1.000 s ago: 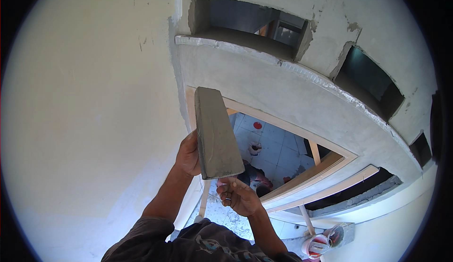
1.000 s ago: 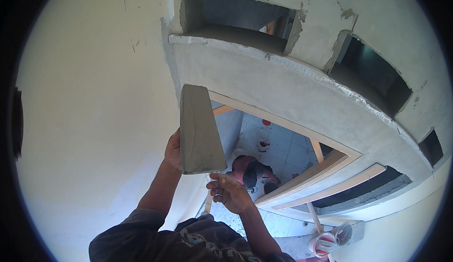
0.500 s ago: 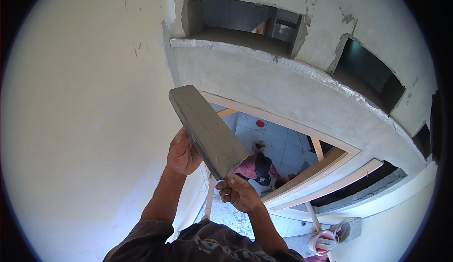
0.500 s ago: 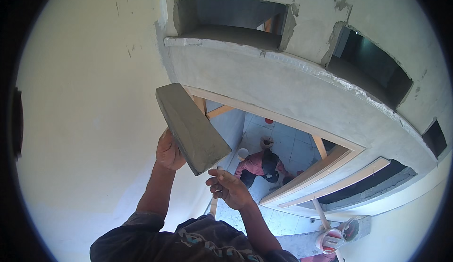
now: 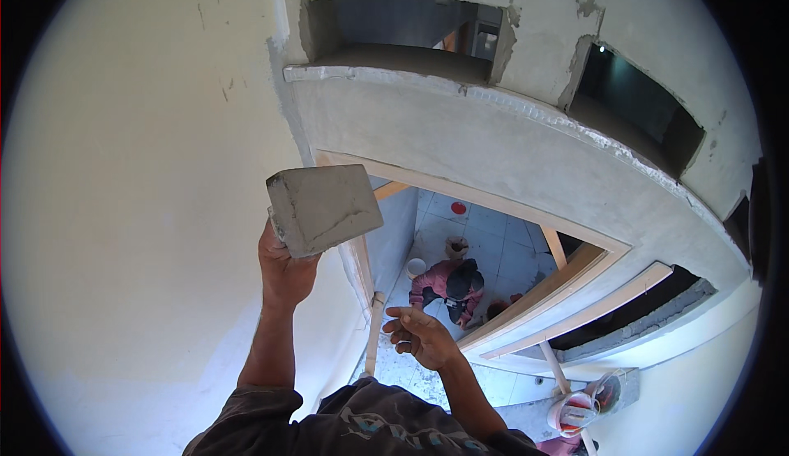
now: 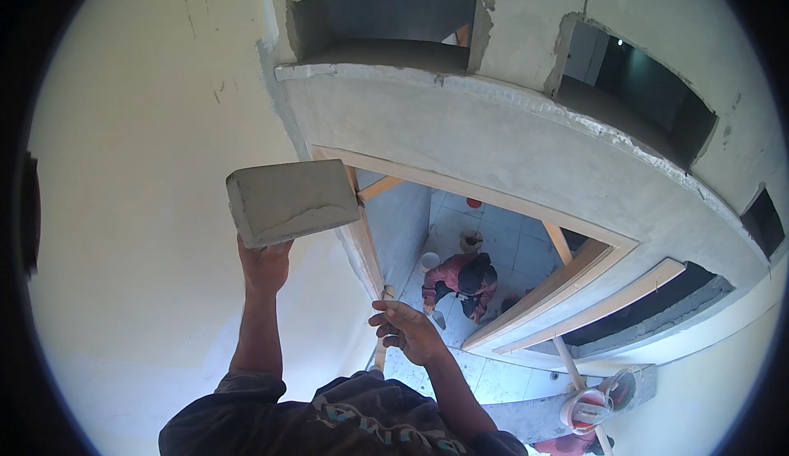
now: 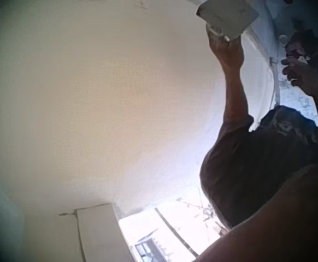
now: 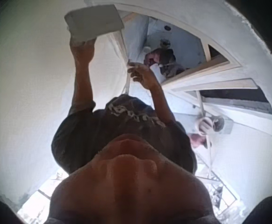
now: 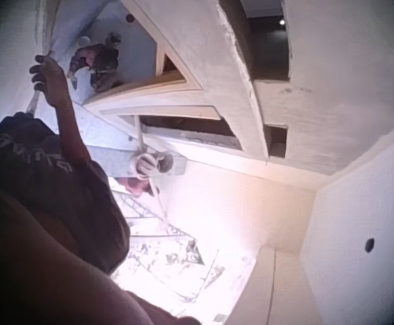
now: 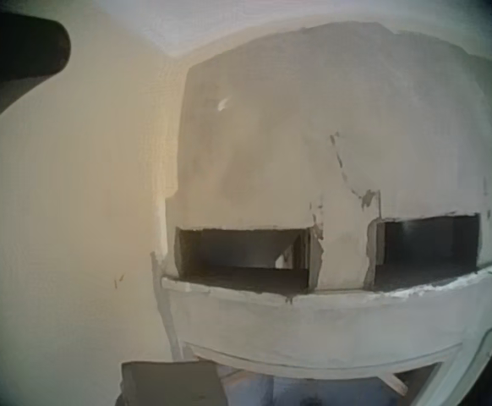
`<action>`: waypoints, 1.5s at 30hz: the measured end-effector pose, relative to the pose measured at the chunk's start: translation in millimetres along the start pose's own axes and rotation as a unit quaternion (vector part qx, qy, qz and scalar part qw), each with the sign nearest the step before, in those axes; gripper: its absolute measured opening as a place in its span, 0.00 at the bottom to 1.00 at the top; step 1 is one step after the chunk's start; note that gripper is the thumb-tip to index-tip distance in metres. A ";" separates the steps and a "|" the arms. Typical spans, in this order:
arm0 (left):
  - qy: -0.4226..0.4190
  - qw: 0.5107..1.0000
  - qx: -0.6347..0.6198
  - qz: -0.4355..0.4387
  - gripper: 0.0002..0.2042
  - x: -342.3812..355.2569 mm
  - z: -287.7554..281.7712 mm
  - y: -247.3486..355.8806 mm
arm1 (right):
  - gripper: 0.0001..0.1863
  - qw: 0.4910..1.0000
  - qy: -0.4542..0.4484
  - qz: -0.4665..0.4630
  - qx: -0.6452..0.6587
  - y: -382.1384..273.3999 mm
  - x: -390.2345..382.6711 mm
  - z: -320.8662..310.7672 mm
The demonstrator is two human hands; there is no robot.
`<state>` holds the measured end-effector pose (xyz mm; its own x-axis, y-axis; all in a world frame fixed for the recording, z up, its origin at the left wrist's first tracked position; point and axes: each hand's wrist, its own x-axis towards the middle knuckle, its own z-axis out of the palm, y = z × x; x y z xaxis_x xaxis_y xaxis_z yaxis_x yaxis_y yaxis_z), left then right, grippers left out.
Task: The person smooths the interior surfaces and edges of wall openings above a doorway using a float. The person then cleans tools using a brush and water from a bucket.
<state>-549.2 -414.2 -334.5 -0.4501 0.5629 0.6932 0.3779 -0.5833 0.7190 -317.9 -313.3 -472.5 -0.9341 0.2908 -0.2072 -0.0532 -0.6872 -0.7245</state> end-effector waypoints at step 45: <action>-0.072 0.955 -0.133 -0.256 0.23 29.2 -51.7 0.7 | 0.18 0.866 0.468 0.109 0.137 213.6 -85.0 -156.4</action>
<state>-603.9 -428.4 -316.3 -0.3974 0.8777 0.2676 -0.0888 -0.3270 0.9408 -194.7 -380.6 -712.5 -0.2440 0.4589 -0.8544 -0.1132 -0.8884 -0.4448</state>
